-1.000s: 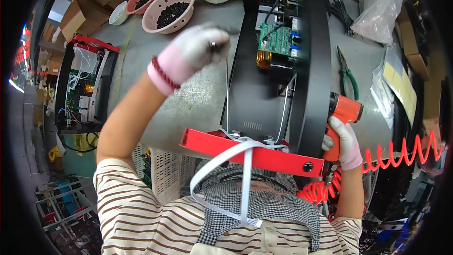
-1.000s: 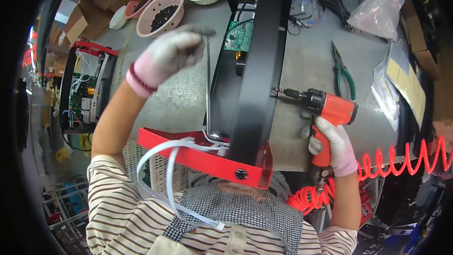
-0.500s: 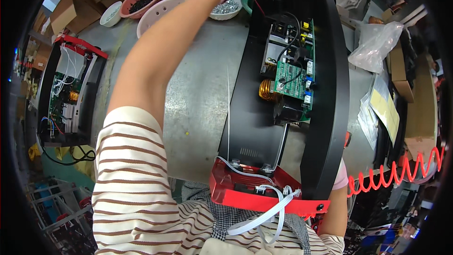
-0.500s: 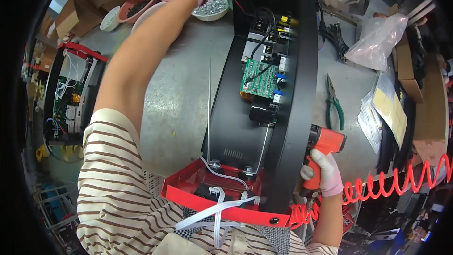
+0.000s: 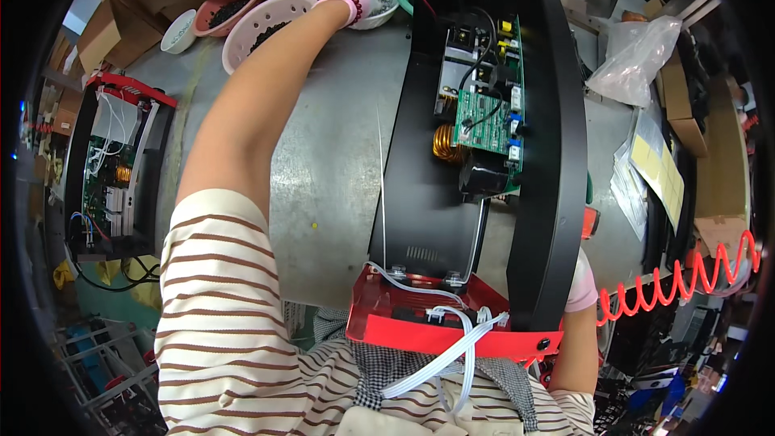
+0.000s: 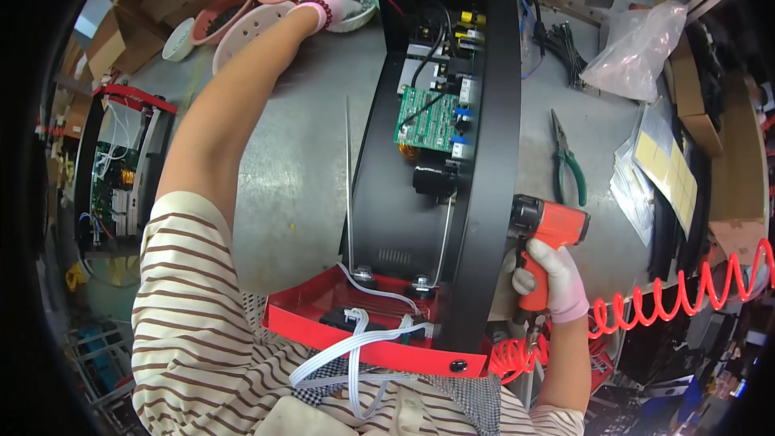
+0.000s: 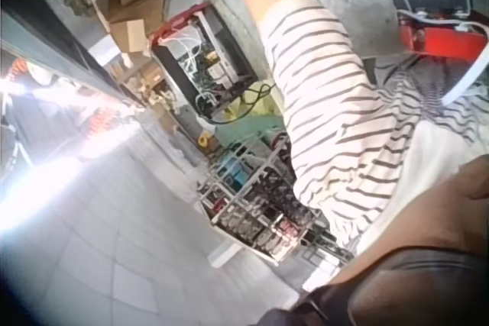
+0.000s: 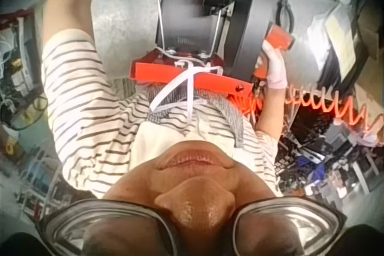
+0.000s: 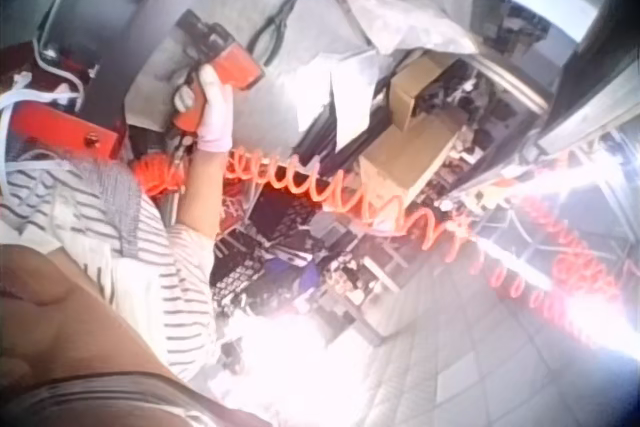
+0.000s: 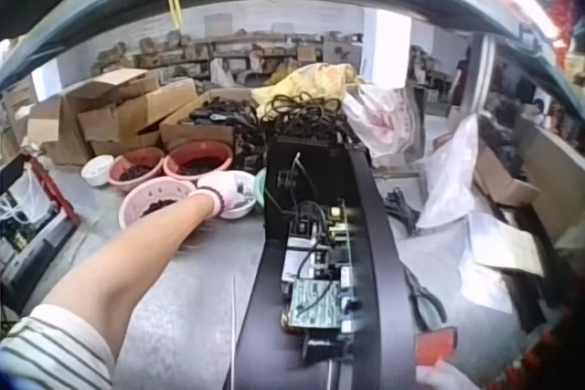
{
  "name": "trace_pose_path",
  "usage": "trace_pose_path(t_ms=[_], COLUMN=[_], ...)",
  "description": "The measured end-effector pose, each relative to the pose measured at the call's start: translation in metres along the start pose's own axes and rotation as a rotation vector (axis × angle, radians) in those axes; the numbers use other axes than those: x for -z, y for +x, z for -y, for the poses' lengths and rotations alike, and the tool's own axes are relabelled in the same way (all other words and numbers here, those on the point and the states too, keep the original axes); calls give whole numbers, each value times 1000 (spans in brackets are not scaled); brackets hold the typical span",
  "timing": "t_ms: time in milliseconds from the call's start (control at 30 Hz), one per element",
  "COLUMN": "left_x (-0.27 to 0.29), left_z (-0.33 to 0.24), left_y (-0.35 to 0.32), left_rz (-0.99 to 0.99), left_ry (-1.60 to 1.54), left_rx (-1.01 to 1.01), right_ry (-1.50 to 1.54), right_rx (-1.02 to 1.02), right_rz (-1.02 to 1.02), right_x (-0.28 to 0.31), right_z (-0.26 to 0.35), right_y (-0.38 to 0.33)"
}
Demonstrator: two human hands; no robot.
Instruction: The person assembles an electronic device using a pneumatic screwdriver. They secure a green circuit board into a black metal chassis, apply a label to the chassis, and attach a red plastic cover. The person also connects internal wires and secures components with screws.
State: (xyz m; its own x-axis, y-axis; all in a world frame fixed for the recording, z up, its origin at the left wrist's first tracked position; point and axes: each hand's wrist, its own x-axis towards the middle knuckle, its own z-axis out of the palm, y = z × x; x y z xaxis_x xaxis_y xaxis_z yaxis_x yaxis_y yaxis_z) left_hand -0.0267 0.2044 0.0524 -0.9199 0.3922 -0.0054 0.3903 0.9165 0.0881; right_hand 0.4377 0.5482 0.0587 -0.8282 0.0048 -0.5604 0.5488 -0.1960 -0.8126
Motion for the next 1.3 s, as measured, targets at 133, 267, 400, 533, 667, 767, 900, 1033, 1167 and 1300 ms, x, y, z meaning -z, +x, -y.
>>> trace_pose_path(t_ms=[133, 267, 400, 533, 667, 767, 900, 1033, 1167, 1300], left_x=[7, 7, 55, 49, 42, 16, 10, -14, -17, -30], left_z=[19, 10, -80, -120, -164, -166, -188, -175, -176, -173], left_y=[-15, -44, -164, -271, -288, -275, -282, -273, -277, -275], left_rz=[-112, -296, 89, 344, 646, 644, 621, 875, 860, 875], left_ry=[4, -743, -1418, -1415, -1487, -1321, -1588, -1926, -1958, -2071], left_rx=[63, 127, -165, -121, 304, -15, 484, 462, 444, 340], right_ry=[5, 65, 182, 179, 124, 95, 82, 4, 107, 110], right_rx=[26, 49, 52, 17, 30, 34, 24, 173, -43, -51], right_rz=[42, 53, -3, 50, 16, 15, 63, 24, 79, 94], right_x=[-6, -10, -11, -14, -10, -7, -10, -11, -11, -5], right_z=[5, 7, 5, 6, 3, 3, 1, -9, 8, 8], right_y=[-1, 2, -6, -1, 0, 0, -2, -2, -3, 3])
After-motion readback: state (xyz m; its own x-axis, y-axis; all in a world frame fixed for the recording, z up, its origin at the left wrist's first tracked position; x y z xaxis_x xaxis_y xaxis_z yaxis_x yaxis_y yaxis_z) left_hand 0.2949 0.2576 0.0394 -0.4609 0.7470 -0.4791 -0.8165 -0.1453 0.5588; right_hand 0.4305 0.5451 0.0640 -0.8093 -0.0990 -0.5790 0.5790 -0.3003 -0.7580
